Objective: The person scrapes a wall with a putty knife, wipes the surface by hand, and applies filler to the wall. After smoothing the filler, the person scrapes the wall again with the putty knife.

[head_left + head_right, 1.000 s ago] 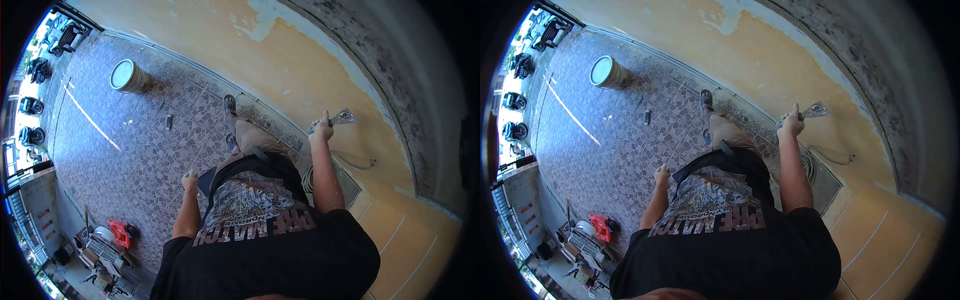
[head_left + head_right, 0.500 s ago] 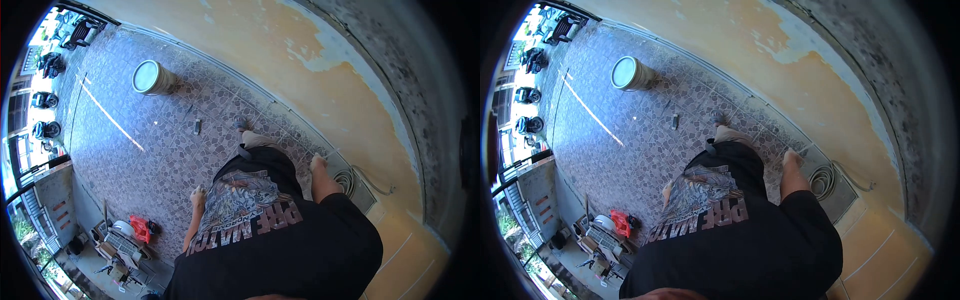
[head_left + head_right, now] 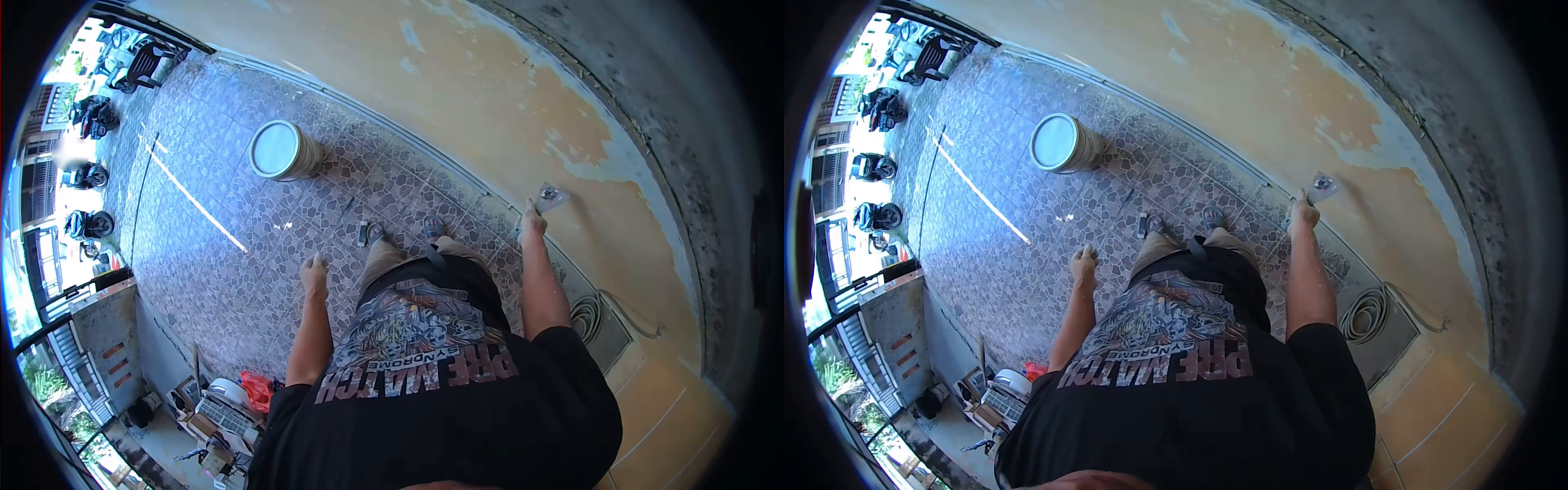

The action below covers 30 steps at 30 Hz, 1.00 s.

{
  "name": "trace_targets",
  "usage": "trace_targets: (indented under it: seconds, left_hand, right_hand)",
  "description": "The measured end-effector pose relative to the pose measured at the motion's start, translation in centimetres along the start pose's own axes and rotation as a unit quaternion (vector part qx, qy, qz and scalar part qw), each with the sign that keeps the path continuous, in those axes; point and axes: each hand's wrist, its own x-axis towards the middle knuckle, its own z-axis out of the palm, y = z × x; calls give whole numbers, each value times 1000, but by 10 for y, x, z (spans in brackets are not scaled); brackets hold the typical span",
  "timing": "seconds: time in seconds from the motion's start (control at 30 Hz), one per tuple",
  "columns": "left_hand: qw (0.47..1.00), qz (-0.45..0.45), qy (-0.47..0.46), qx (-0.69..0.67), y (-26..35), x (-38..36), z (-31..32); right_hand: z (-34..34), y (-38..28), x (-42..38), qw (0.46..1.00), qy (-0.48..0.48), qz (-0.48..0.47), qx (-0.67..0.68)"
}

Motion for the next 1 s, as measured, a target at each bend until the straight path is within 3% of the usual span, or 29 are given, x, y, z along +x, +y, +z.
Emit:
trace_targets:
  seconds: [0.07, 0.27, 0.33, 0.37, 0.4, 0.53, 0.7, 0.77, 0.83, 1.0]
  left_hand:
    - [999, 0, -32, 21, 2, 7, 0]
    - [994, -32, -67, 79, -36, 77, -62]
    - [995, -62, -46, 69, -34, 98, -86]
    - [995, -78, -31, 55, -27, 103, -95]
    - [993, -110, -16, 44, -17, 108, -102]
    - [993, -109, -29, 44, -13, 151, -126]
    - [992, -122, -24, 26, 8, 189, -110]
    - [992, -128, -18, 7, 24, 200, -98]
    - [995, -95, -5, -30, 49, 208, -86]
    - [997, -77, 26, -14, 120, 223, -83]
  right_hand:
    - [-10, 16, -10, 999, 17, -35, -16]
    - [-31, 108, -61, 992, 81, 88, -47]
    - [-32, 144, -92, 996, 38, 63, -52]
    - [-54, 188, -35, 996, 38, 57, -56]
    - [-61, 248, 1, 938, -55, 30, -340]
    - [-12, 209, -51, 949, -45, 68, -305]
    - [88, 125, -93, 961, -23, 134, -239]
    - [140, 107, -65, 913, -21, 40, -406]
    - [198, 59, -87, 878, -35, 12, -477]
    - [330, 13, -77, 878, -181, -22, -442]
